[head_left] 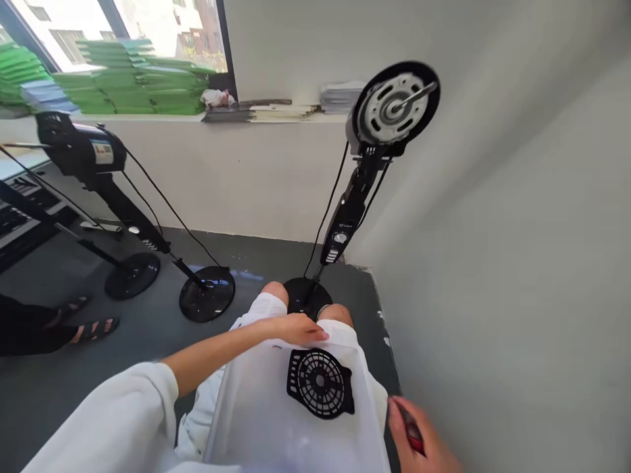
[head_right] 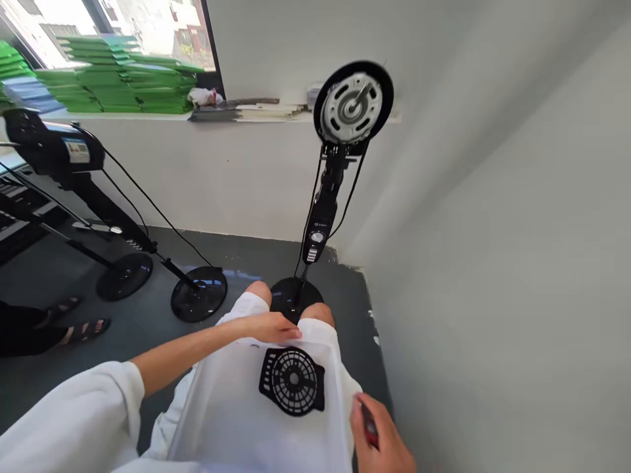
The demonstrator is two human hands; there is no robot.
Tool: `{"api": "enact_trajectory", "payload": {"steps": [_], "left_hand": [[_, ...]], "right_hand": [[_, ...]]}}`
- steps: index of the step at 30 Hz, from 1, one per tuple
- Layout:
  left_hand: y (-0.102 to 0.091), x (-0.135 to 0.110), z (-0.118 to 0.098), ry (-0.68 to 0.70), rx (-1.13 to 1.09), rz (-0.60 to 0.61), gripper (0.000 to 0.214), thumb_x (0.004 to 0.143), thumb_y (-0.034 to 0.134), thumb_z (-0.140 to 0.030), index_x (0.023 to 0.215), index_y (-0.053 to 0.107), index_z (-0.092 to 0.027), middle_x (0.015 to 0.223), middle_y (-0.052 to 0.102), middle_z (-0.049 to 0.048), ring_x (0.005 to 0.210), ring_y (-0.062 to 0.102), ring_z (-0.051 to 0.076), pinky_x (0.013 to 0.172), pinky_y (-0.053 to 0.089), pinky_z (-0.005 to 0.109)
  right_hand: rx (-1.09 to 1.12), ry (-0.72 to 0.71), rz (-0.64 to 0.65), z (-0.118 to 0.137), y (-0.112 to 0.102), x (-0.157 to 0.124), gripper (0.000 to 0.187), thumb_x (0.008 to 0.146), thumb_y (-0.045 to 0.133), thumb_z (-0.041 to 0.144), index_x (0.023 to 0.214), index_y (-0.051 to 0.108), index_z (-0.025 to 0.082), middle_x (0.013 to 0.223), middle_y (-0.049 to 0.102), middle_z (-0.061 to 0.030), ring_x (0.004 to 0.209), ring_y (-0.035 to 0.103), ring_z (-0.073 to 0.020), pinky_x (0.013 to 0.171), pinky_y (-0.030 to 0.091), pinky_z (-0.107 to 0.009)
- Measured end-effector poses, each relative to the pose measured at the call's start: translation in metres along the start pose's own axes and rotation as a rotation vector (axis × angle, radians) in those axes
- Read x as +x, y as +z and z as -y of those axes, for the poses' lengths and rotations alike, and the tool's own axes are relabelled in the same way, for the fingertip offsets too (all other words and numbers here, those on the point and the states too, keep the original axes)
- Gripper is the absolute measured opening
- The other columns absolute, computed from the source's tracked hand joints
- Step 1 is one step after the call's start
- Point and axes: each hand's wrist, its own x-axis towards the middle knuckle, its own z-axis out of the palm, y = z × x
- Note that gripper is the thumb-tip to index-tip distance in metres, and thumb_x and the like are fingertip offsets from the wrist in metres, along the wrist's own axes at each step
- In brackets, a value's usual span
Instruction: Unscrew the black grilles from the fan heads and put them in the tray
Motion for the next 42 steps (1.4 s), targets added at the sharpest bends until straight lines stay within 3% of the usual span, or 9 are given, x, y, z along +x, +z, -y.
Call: {"api": "enact_trajectory", "payload": {"steps": [6,11,17,20,23,26,28,34,42], "left_hand": [[-0.011,-0.013,0.062,0.065,-0.395,0.059,0.039,0.101,0.055,-0.040,0.129,0.071,-0.017,0.125,0.076,0.0069,0.111,0.070,0.019,0.095,0.051,0.023],[-0.016,0.002,0.078,0.051,-0.509,0.087,0.041,0.097,0.062,-0.042,0.128,0.073,-0.018,0.123,0.077,0.0065,0.107,0.071,0.019,0.093,0.052,0.024],[-0.016,0.001,0.079,0.016,-0.542,0.065,0.038,0.096,0.064,-0.038,0.125,0.074,-0.015,0.121,0.078,0.0082,0.106,0.071,0.020,0.092,0.051,0.025],[-0.008,-0.002,0.073,0.037,-0.575,-0.009,0.042,0.098,0.061,-0.048,0.120,0.076,-0.016,0.117,0.078,0.0082,0.105,0.071,0.020,0.091,0.051,0.026],[-0.002,-0.003,0.059,0.091,-0.683,-0.144,0.056,0.098,0.052,-0.063,0.115,0.076,-0.016,0.115,0.078,0.0093,0.107,0.070,0.021,0.092,0.052,0.029],[0.000,-0.006,0.037,0.145,-0.885,-0.259,0.074,0.092,0.046,-0.077,0.114,0.076,-0.012,0.114,0.077,0.0141,0.107,0.070,0.024,0.092,0.054,0.033],[0.000,-0.011,0.020,0.180,-0.999,-0.274,0.082,0.086,0.049,-0.083,0.116,0.074,-0.011,0.112,0.077,0.0165,0.103,0.071,0.025,0.091,0.055,0.036],[-0.003,-0.027,-0.020,0.157,-1.155,-0.131,0.070,0.078,0.081,-0.059,0.131,0.059,-0.019,0.090,0.075,0.0037,0.071,0.072,0.017,0.067,0.058,0.029],[-0.019,-0.034,-0.029,0.075,-1.139,-0.336,0.063,0.080,0.079,-0.057,0.124,0.066,-0.014,0.063,0.062,-0.0038,0.054,0.059,0.011,0.054,0.047,0.022]], "right_hand": [[-0.367,-0.788,0.271,0.051,0.066,0.017,0.033,0.094,0.056,0.025,0.123,0.071,0.024,0.130,0.073,-0.0107,0.052,0.067,-0.0137,0.043,0.048,-0.025],[-0.529,-0.887,0.192,0.064,0.114,0.023,0.039,0.073,0.057,-0.003,0.104,0.070,0.018,0.129,0.072,-0.0193,0.042,0.058,-0.0112,0.035,0.039,-0.023],[-0.374,-1.087,0.244,0.072,0.088,0.019,0.040,0.075,0.046,-0.006,0.098,0.068,0.017,0.113,0.078,-0.0149,0.062,0.071,-0.0189,0.050,0.052,-0.028],[-0.095,-0.957,0.324,0.065,0.059,0.012,0.038,0.089,0.044,0.002,0.113,0.068,0.018,0.111,0.079,-0.0108,0.082,0.076,-0.0196,0.068,0.059,-0.029],[0.185,-0.359,0.457,0.060,0.030,0.018,0.024,0.100,0.050,0.033,0.112,0.069,0.023,0.082,0.078,-0.0036,0.068,0.072,-0.0166,0.066,0.057,-0.026],[0.473,0.301,0.437,0.063,0.007,0.038,0.049,0.089,0.057,0.069,0.103,0.066,0.023,0.048,0.059,0.0033,0.040,0.050,-0.0132,0.043,0.041,-0.024],[0.681,0.507,0.420,0.068,-0.002,0.054,0.064,0.079,0.062,0.079,0.105,0.062,0.021,0.043,0.053,0.0046,0.035,0.038,-0.0101,0.037,0.028,-0.022],[0.930,0.590,0.380,0.078,-0.011,0.078,0.073,0.068,0.072,0.078,0.108,0.059,0.019,0.038,0.046,0.0064,0.034,0.039,-0.0096,0.035,0.020,-0.019],[0.803,0.354,0.491,0.084,-0.019,0.088,0.071,0.081,0.060,0.078,0.121,0.056,0.019,0.044,0.054,0.0052,0.037,0.038,-0.0082,0.039,0.023,-0.020]]}}
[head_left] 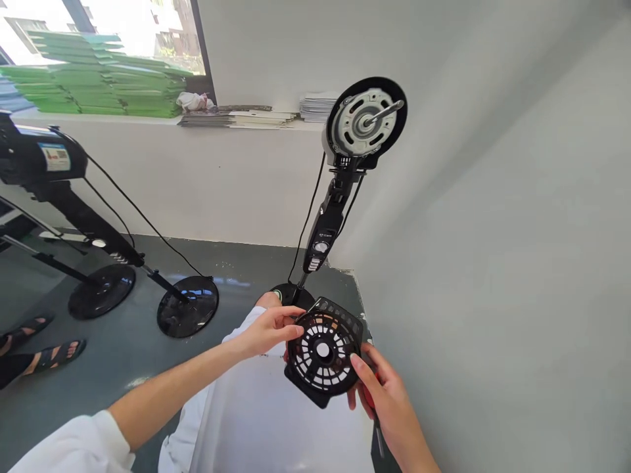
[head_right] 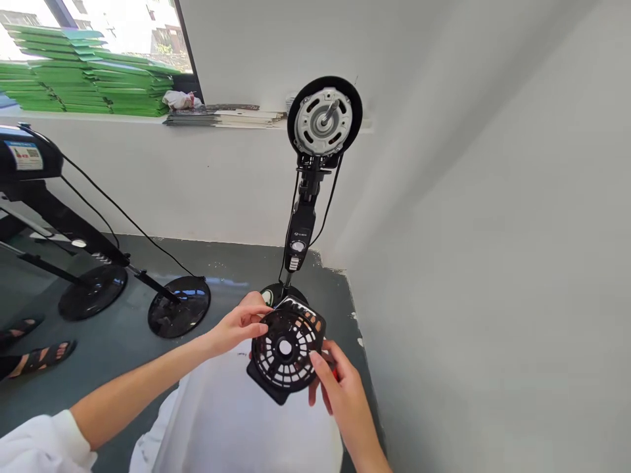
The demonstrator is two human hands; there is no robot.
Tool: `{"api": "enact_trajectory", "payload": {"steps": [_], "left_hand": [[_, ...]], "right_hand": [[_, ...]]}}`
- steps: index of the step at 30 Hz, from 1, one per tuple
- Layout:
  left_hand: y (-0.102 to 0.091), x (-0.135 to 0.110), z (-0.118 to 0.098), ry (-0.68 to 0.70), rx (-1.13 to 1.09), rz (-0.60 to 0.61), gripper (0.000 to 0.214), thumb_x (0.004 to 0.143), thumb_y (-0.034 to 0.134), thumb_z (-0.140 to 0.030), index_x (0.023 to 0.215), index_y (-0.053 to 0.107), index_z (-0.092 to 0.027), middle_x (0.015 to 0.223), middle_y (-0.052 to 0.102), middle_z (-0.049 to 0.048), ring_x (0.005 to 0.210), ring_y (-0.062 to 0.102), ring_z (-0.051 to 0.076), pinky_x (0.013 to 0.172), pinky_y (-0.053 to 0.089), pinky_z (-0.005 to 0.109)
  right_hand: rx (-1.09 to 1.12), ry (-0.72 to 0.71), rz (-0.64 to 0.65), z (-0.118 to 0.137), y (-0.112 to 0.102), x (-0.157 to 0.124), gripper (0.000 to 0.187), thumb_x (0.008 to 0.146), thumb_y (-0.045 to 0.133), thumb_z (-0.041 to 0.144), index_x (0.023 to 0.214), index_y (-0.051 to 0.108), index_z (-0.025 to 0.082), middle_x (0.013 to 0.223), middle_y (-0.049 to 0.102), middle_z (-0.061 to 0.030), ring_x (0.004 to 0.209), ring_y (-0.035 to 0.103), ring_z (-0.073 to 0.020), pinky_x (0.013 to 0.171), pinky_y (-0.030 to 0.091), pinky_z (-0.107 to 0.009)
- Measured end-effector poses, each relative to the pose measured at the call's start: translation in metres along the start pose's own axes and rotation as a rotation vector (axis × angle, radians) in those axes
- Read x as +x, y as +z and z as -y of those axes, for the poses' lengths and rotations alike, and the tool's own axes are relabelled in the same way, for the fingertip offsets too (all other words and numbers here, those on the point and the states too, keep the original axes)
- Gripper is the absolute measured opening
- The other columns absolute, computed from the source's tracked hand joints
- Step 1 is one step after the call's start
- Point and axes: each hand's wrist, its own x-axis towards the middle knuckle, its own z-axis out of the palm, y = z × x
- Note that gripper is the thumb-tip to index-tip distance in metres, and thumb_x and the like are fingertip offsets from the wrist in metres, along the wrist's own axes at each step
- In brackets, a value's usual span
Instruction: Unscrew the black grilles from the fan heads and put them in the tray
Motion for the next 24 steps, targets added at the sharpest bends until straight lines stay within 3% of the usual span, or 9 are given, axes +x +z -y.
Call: {"api": "enact_trajectory", "payload": {"steps": [7,9,11,13,16,20,22,24], "left_hand": [[0.006,0.000,0.010,0.190,-0.033,-0.144,0.070,0.078,0.079,-0.063,0.128,0.064,-0.016,0.088,0.070,0.0046,0.076,0.065,0.015,0.067,0.052,0.025],[0.007,0.001,0.010,0.278,-0.021,-0.154,0.066,0.081,0.077,-0.062,0.129,0.065,-0.018,0.097,0.073,0.0072,0.087,0.068,0.018,0.077,0.055,0.028],[0.008,0.004,-0.007,0.349,0.036,-0.178,0.062,0.085,0.075,-0.059,0.134,0.065,-0.021,0.101,0.075,0.0076,0.093,0.069,0.019,0.085,0.057,0.031],[0.011,0.011,-0.043,0.430,0.113,-0.250,0.059,0.087,0.074,-0.055,0.137,0.065,-0.024,0.104,0.077,0.0067,0.094,0.071,0.020,0.089,0.058,0.032],[0.021,0.025,-0.125,0.652,0.173,-0.373,0.053,0.087,0.076,-0.049,0.133,0.069,-0.025,0.109,0.077,0.0056,0.094,0.071,0.018,0.088,0.060,0.028],[0.037,0.052,-0.230,0.932,0.144,-0.403,0.048,0.085,0.078,-0.044,0.128,0.072,-0.023,0.096,0.075,0.0029,0.079,0.068,0.013,0.068,0.062,0.022],[0.039,0.069,-0.263,0.992,0.110,-0.390,0.050,0.083,0.079,-0.045,0.127,0.072,-0.022,0.091,0.074,0.0021,0.075,0.066,0.012,0.061,0.062,0.021],[0.037,0.087,-0.280,0.998,0.087,-0.372,0.051,0.081,0.080,-0.046,0.125,0.072,-0.019,0.087,0.071,0.0019,0.074,0.065,0.013,0.056,0.062,0.021]], "right_hand": [[-0.197,-0.106,-0.019,-0.003,-0.001,0.010,0.073,0.083,0.052,0.082,0.121,0.056,0.020,0.053,0.054,0.0070,0.038,0.041,-0.0090,0.045,0.034,-0.024],[-0.284,-0.157,-0.067,0.008,-0.006,0.012,0.071,0.086,0.050,0.080,0.122,0.059,0.020,0.047,0.046,0.0090,0.040,0.043,-0.0111,0.048,0.037,-0.025],[-0.353,-0.239,-0.106,0.032,-0.012,0.014,0.067,0.089,0.049,0.076,0.124,0.061,0.021,0.046,0.045,0.0089,0.042,0.046,-0.0131,0.049,0.040,-0.026],[-0.409,-0.367,-0.156,0.071,-0.019,0.015,0.061,0.091,0.052,0.071,0.126,0.060,0.022,0.051,0.052,0.0073,0.045,0.050,-0.0141,0.050,0.043,-0.027],[-0.427,-0.598,-0.317,0.149,-0.026,0.014,0.057,0.091,0.056,0.065,0.130,0.058,0.023,0.054,0.056,0.0070,0.045,0.052,-0.0138,0.049,0.045,-0.026],[-0.308,-0.819,-0.426,0.248,-0.029,0.019,0.053,0.089,0.062,0.061,0.128,0.059,0.026,0.063,0.064,0.0050,0.042,0.048,-0.0098,0.042,0.037,-0.023],[-0.263,-0.856,-0.445,0.280,-0.031,0.027,0.051,0.088,0.064,0.060,0.126,0.061,0.026,0.065,0.064,0.0047,0.042,0.047,-0.0085,0.040,0.033,-0.022],[-0.243,-0.862,-0.430,0.298,-0.036,0.041,0.052,0.087,0.065,0.060,0.124,0.063,0.024,0.056,0.057,0.0068,0.040,0.044,-0.0089,0.039,0.030,-0.021]]}}
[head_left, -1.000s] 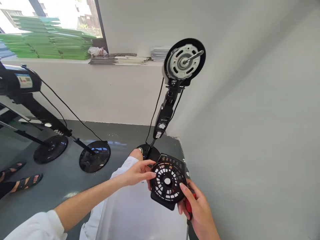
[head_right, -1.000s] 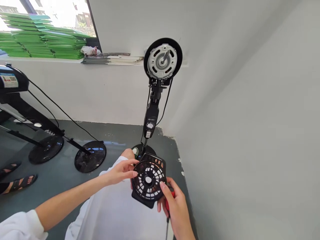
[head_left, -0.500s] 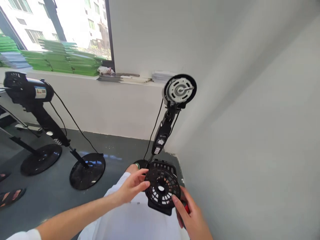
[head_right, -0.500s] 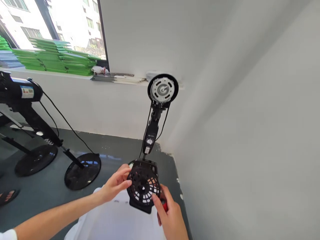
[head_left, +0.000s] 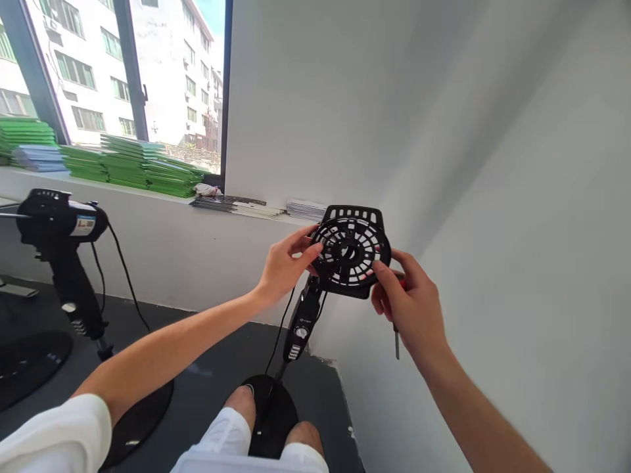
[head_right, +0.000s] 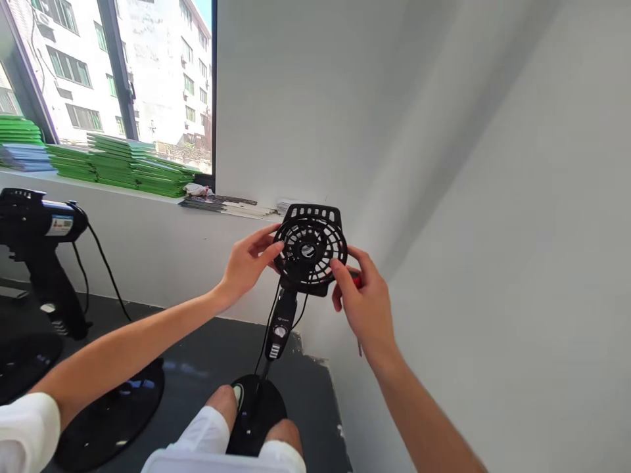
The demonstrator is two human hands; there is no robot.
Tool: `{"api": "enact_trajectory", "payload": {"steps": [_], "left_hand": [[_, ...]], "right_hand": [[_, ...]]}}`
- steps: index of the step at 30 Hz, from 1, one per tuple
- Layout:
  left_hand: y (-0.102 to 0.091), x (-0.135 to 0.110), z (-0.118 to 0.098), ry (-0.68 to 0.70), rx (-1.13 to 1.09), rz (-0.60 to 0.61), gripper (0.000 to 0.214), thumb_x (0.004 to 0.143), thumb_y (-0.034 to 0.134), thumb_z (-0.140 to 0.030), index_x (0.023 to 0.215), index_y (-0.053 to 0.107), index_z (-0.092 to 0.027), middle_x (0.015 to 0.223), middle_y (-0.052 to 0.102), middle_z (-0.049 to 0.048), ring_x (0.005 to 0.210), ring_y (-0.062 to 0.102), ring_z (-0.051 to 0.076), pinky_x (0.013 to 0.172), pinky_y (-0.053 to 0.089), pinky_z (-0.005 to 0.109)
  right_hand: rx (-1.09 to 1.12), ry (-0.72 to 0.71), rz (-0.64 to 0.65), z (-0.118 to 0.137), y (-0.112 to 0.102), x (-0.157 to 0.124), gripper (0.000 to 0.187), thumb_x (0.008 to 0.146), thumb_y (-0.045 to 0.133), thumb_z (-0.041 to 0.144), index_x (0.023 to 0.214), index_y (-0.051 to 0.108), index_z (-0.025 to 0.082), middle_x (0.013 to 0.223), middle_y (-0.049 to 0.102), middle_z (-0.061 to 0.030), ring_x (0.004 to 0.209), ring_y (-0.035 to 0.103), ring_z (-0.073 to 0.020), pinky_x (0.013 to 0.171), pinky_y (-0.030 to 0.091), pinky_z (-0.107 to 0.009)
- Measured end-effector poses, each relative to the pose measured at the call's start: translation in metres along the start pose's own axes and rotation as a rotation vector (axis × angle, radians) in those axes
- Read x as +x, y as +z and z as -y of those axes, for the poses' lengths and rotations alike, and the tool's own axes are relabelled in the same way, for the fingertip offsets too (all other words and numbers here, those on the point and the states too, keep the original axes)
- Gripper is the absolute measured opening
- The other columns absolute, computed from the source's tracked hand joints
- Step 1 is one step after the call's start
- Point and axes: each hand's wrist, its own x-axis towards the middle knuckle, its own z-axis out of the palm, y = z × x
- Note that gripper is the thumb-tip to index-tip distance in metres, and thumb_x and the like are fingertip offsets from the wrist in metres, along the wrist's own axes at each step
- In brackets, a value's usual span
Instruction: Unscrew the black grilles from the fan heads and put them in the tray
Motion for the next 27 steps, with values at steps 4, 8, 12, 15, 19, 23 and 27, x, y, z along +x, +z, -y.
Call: {"api": "enact_trajectory", "payload": {"steps": [4,8,12,15,19,23,27], "left_hand": [[0.002,0.024,0.026,-0.050,0.001,0.012,0.049,0.081,0.080,-0.044,0.121,0.072,-0.017,0.082,0.069,0.0016,0.074,0.065,0.014,0.053,0.062,0.022],[-0.003,0.036,0.049,-0.073,0.093,0.024,0.039,0.087,0.073,-0.035,0.122,0.071,-0.018,0.081,0.070,0.0003,0.070,0.064,0.012,0.060,0.061,0.023],[-0.009,0.042,0.062,0.028,0.350,-0.010,0.030,0.091,0.069,-0.029,0.120,0.073,-0.022,0.086,0.070,0.0010,0.071,0.062,0.011,0.072,0.058,0.025],[-0.012,0.042,0.071,0.188,0.487,-0.063,0.029,0.093,0.068,-0.034,0.120,0.074,-0.024,0.118,0.065,0.0084,0.097,0.064,0.018,0.081,0.057,0.029],[-0.009,0.041,0.089,0.236,0.437,-0.050,0.038,0.100,0.057,-0.044,0.132,0.066,-0.027,0.149,0.050,0.0103,0.129,0.057,0.024,0.102,0.055,0.037],[-0.001,0.042,0.104,0.205,0.341,-0.008,0.048,0.107,0.040,-0.046,0.151,0.050,-0.029,0.154,0.053,0.0073,0.147,0.045,0.025,0.126,0.035,0.045],[0.008,0.050,0.104,0.160,0.234,-0.001,0.050,0.107,0.038,-0.048,0.151,0.050,-0.028,0.158,0.051,0.0052,0.152,0.040,0.024,0.129,0.028,0.042]], "right_hand": [[0.005,0.015,0.060,-0.021,0.005,0.029,0.057,0.086,0.063,0.064,0.122,0.064,0.020,0.043,0.047,0.0093,0.035,0.036,-0.0091,0.038,0.026,-0.021],[-0.050,0.019,0.073,-0.042,0.012,0.044,0.066,0.085,0.060,0.069,0.126,0.063,0.017,0.049,0.053,0.0074,0.034,0.037,-0.0092,0.039,0.027,-0.023],[-0.105,0.021,0.086,-0.059,0.018,0.057,0.071,0.084,0.059,0.071,0.129,0.062,0.017,0.056,0.063,0.0035,0.037,0.045,-0.0111,0.043,0.035,-0.026],[-0.139,0.018,0.102,-0.070,0.023,0.064,0.071,0.084,0.060,0.068,0.134,0.062,0.017,0.061,0.068,0.0018,0.039,0.051,-0.0125,0.052,0.044,-0.029],[-0.157,0.008,0.110,-0.079,0.028,0.069,0.071,0.089,0.053,0.068,0.141,0.059,0.019,0.064,0.068,0.0024,0.041,0.054,-0.0124,0.060,0.048,-0.030],[-0.176,-0.002,0.123,-0.081,0.030,0.074,0.070,0.091,0.051,0.066,0.144,0.058,0.020,0.063,0.064,0.0029,0.045,0.054,-0.0130,0.058,0.048,-0.030],[-0.156,0.017,0.137,-0.084,0.032,0.074,0.074,0.092,0.049,0.066,0.152,0.049,0.022,0.059,0.056,0.0052,0.042,0.045,-0.0119,0.043,0.038,-0.026]]}}
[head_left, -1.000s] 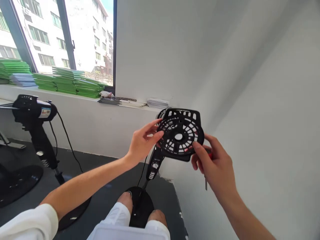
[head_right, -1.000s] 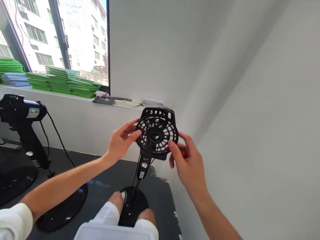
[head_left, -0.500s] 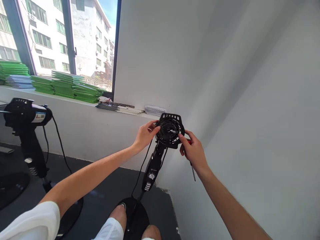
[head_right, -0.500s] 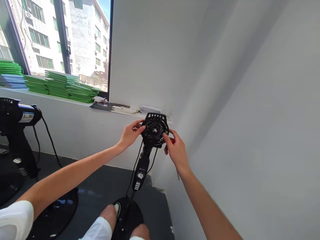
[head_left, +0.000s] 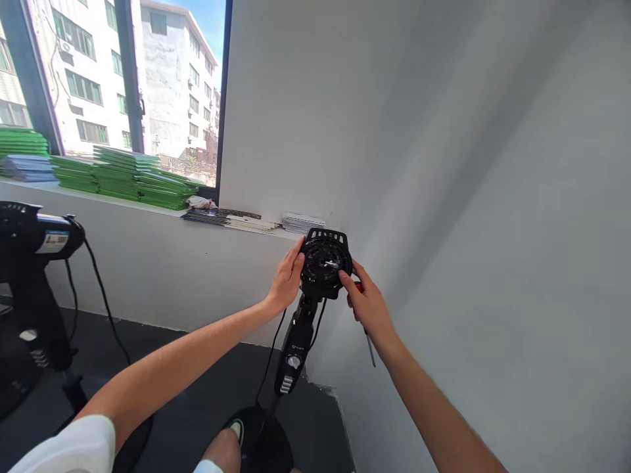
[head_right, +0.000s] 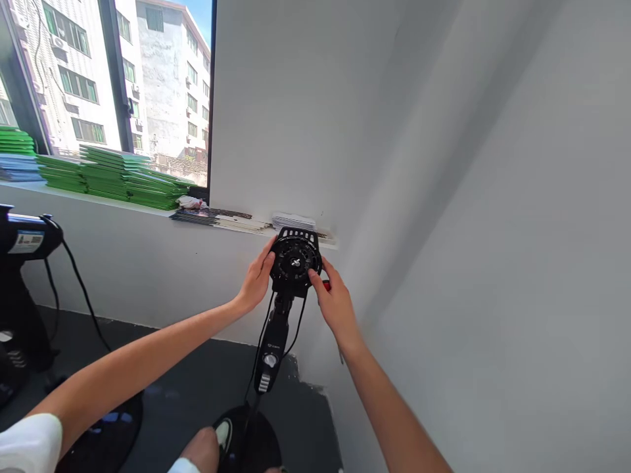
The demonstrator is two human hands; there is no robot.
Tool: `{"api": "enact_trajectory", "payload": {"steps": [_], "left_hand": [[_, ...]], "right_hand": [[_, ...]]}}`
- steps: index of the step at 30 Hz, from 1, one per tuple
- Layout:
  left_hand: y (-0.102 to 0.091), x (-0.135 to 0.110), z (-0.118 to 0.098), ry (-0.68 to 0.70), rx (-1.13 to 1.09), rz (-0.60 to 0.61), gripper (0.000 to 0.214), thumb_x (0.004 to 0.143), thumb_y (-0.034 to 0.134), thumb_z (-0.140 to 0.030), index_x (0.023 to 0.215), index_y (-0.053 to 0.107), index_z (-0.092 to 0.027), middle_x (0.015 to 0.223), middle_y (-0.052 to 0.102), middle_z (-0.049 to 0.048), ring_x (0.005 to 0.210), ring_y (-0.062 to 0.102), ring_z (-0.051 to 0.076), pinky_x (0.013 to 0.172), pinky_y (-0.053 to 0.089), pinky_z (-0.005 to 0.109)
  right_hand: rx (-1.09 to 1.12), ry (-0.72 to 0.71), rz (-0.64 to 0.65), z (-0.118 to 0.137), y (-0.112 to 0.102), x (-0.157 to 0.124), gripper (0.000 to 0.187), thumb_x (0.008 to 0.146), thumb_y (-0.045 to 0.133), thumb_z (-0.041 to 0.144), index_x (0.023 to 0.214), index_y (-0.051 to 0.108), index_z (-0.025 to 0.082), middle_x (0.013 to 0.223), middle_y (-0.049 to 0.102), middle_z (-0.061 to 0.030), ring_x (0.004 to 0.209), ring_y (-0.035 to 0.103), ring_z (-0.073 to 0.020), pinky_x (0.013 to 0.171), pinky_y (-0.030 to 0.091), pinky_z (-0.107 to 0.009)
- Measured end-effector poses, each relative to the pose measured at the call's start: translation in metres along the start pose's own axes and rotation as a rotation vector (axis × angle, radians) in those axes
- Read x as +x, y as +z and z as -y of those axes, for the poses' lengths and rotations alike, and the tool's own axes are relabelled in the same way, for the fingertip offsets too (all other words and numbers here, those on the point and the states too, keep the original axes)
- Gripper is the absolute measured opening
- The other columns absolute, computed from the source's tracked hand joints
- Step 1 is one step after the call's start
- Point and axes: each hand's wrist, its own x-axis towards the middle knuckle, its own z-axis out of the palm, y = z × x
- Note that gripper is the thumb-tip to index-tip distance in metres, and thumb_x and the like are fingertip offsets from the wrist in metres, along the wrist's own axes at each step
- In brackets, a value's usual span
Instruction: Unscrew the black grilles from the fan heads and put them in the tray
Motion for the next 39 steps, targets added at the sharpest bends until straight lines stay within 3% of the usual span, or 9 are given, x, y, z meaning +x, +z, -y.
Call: {"api": "enact_trajectory", "payload": {"steps": [4,9,14,18,26,31,34,36,39], "left_hand": [[0.009,0.003,-0.001,-0.028,-0.037,0.008,0.049,0.106,0.043,-0.046,0.150,0.048,-0.026,0.158,0.051,0.0062,0.150,0.042,0.023,0.127,0.030,0.040],[0.016,0.000,0.013,-0.039,-0.026,-0.037,0.050,0.105,0.044,-0.046,0.150,0.043,-0.024,0.157,0.049,0.0097,0.148,0.043,0.022,0.127,0.030,0.041],[0.012,0.015,0.013,-0.033,-0.043,0.028,0.050,0.099,0.056,-0.046,0.142,0.053,-0.022,0.146,0.059,0.0103,0.141,0.050,0.024,0.123,0.035,0.041],[0.013,0.017,0.004,-0.060,-0.125,0.030,0.051,0.097,0.060,-0.046,0.141,0.052,-0.020,0.139,0.064,0.0094,0.131,0.058,0.024,0.117,0.043,0.038],[0.017,0.017,0.007,-0.070,-0.136,0.026,0.054,0.096,0.060,-0.052,0.139,0.053,-0.019,0.136,0.066,0.0099,0.128,0.060,0.024,0.116,0.044,0.038],[0.015,0.013,0.003,-0.047,-0.120,0.036,0.067,0.095,0.058,-0.063,0.149,0.047,-0.025,0.154,0.054,0.0096,0.145,0.048,0.026,0.123,0.036,0.040],[0.006,0.007,0.006,-0.006,-0.164,0.093,0.079,0.094,0.050,-0.072,0.159,0.031,-0.031,0.165,0.041,0.0093,0.153,0.037,0.025,0.128,0.028,0.042],[-0.011,-0.003,0.013,0.019,-0.175,0.103,0.078,0.096,0.041,-0.075,0.161,0.025,-0.035,0.167,0.038,0.0081,0.157,0.031,0.024,0.130,0.021,0.044],[-0.057,-0.041,0.030,0.013,-0.152,0.063,0.074,0.097,0.033,-0.076,0.160,0.025,-0.038,0.166,0.040,0.0069,0.158,0.027,0.023,0.131,0.015,0.046]], "right_hand": [[0.089,0.019,0.047,-0.008,0.008,0.000,0.079,0.093,0.045,0.068,0.158,0.039,0.023,0.060,0.053,0.0059,0.042,0.045,-0.0116,0.036,0.033,-0.023],[0.178,0.001,-0.003,-0.018,0.012,0.008,0.081,0.091,0.052,0.064,0.159,0.034,0.025,0.089,0.065,-0.0015,0.054,0.057,-0.0128,0.034,0.034,-0.021],[0.183,0.012,-0.004,-0.012,0.007,0.012,0.076,0.092,0.052,0.064,0.154,0.042,0.021,0.067,0.057,0.0047,0.042,0.043,-0.0106,0.034,0.032,-0.022],[0.187,0.013,-0.013,-0.007,0.007,0.012,0.068,0.092,0.050,0.063,0.144,0.052,0.020,0.064,0.055,0.0067,0.036,0.036,-0.0084,0.033,0.028,-0.023],[0.199,0.011,-0.025,-0.008,0.007,0.013,0.068,0.091,0.051,0.061,0.144,0.053,0.019,0.061,0.052,0.0070,0.040,0.041,-0.0103,0.034,0.029,-0.022],[0.201,0.007,-0.050,-0.008,0.008,0.011,0.072,0.093,0.047,0.067,0.148,0.050,0.021,0.069,0.058,0.0038,0.041,0.043,-0.0090,0.034,0.028,-0.022],[0.221,0.016,-0.100,-0.010,0.006,-0.002,0.075,0.093,0.044,0.070,0.153,0.043,0.025,0.109,0.070,-0.0078,0.046,0.047,-0.0077,0.033,0.030,-0.022],[0.250,0.012,-0.145,-0.015,0.002,-0.024,0.071,0.094,0.044,0.069,0.152,0.042,0.029,0.141,0.060,-0.0125,0.050,0.048,-0.0064,0.033,0.032,-0.023],[0.246,0.027,-0.184,-0.032,-0.004,-0.079,0.059,0.096,0.048,0.064,0.145,0.049,0.032,0.147,0.057,-0.0107,0.050,0.045,-0.0063,0.035,0.034,-0.024]]}}
